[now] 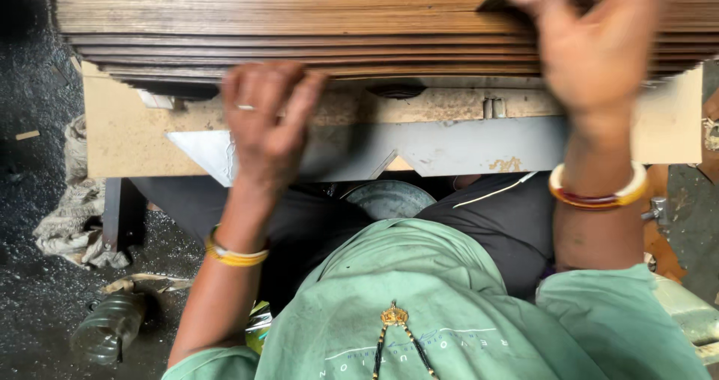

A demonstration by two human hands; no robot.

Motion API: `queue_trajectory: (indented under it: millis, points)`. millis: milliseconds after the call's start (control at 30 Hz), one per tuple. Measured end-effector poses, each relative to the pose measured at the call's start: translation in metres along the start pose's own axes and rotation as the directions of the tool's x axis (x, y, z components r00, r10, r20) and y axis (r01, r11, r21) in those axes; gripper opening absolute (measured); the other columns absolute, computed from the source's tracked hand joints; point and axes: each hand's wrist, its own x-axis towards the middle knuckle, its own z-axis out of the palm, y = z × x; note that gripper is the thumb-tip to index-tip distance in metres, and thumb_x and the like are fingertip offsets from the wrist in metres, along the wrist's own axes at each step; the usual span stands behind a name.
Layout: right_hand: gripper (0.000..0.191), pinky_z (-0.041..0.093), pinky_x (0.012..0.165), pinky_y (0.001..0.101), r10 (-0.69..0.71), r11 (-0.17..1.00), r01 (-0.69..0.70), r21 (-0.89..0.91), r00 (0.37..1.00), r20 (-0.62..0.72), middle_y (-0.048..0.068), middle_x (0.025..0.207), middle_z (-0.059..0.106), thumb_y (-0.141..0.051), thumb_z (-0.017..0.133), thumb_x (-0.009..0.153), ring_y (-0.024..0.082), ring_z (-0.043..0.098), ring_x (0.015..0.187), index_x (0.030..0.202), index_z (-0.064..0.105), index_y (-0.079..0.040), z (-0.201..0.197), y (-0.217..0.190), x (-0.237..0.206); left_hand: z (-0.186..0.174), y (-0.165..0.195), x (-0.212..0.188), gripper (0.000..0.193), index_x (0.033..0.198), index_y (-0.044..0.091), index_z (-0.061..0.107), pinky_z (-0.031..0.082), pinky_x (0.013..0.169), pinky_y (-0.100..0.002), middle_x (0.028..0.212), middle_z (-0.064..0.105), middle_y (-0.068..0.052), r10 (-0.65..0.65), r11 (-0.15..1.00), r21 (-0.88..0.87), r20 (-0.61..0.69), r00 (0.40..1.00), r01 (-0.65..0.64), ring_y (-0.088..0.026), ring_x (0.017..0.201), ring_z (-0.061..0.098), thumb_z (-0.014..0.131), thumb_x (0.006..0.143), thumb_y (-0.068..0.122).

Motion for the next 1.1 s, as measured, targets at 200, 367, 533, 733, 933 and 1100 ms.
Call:
queue_trajectory:
  millis: [200, 367, 533, 733, 933, 1100]
  points:
    - [0.029, 0.051, 0.106, 0.0426, -0.367, 0.868, 0.268, -0.418, 0.914, -0.174, 0.016, 0.127, 0.058, 0.008, 0.075, 0.097, 0.028, 0.06, 0.122, 0.122, 0.062, 0.011, 0.013, 0.013, -0.042, -0.051, -0.065, -0.04, 0.012, 0.111, 0.009, 0.076, 0.045, 0.092, -0.038, 0.112, 0.064, -0.007, -0.208, 0.972, 0.088, -0.1, 0.973, 0.217, -0.024, 0.106, 0.057, 0.081, 0.102, 0.013]
    - [0.017, 0.05, 0.099, 0.039, -0.352, 0.808, 0.235, -0.54, 0.928, -0.123, 0.011, 0.12, 0.059, 0.004, 0.086, 0.102, 0.029, 0.056, 0.113, 0.115, 0.075, 0.0, 0.022, 0.026, -0.093, -0.052, -0.083, -0.046, 0.011, 0.111, 0.007, 0.078, 0.048, 0.093, -0.038, 0.111, 0.064, -0.008, -0.232, 0.972, 0.015, -0.106, 0.967, 0.234, -0.025, 0.107, 0.057, 0.08, 0.105, 0.016]
    - [0.017, 0.054, 0.093, 0.036, -0.406, 0.759, 0.261, -0.596, 0.906, -0.121, 0.008, 0.117, 0.062, 0.009, 0.084, 0.102, 0.029, 0.057, 0.117, 0.112, 0.079, -0.004, 0.027, 0.048, -0.103, -0.042, -0.078, -0.049, 0.016, 0.099, 0.005, 0.074, 0.049, 0.091, -0.039, 0.096, 0.06, -0.008, -0.257, 0.965, -0.009, -0.233, 0.938, 0.262, -0.028, 0.102, 0.054, 0.085, 0.101, 0.016]
    - [0.019, 0.057, 0.091, 0.0353, -0.376, 0.764, 0.212, -0.61, 0.914, -0.153, 0.008, 0.113, 0.064, 0.014, 0.084, 0.101, 0.026, 0.06, 0.108, 0.105, 0.075, -0.002, 0.029, 0.058, -0.104, -0.032, -0.077, -0.057, 0.013, 0.096, 0.004, 0.075, 0.055, 0.095, -0.039, 0.096, 0.065, -0.008, -0.281, 0.957, 0.0, -0.245, 0.928, 0.289, -0.027, 0.103, 0.057, 0.085, 0.102, 0.007]
    - [0.026, 0.054, 0.091, 0.0357, -0.386, 0.717, 0.212, -0.664, 0.914, -0.125, 0.008, 0.11, 0.061, 0.02, 0.085, 0.102, 0.025, 0.058, 0.106, 0.106, 0.073, -0.003, 0.027, 0.062, -0.108, -0.03, -0.07, -0.058, 0.013, 0.094, 0.005, 0.075, 0.057, 0.093, -0.04, 0.095, 0.065, -0.008, -0.298, 0.952, -0.003, -0.223, 0.928, 0.305, -0.026, 0.101, 0.058, 0.085, 0.1, 0.005]
    - [0.031, 0.054, 0.095, 0.0344, -0.325, 0.752, 0.165, -0.638, 0.935, -0.14, 0.01, 0.109, 0.06, 0.023, 0.071, 0.093, 0.026, 0.059, 0.11, 0.11, 0.073, -0.004, 0.023, 0.07, -0.11, -0.028, -0.067, -0.055, 0.011, 0.093, 0.004, 0.076, 0.057, 0.093, -0.039, 0.092, 0.063, -0.007, -0.282, 0.955, 0.021, -0.226, 0.932, 0.294, -0.026, 0.099, 0.058, 0.085, 0.099, 0.005]
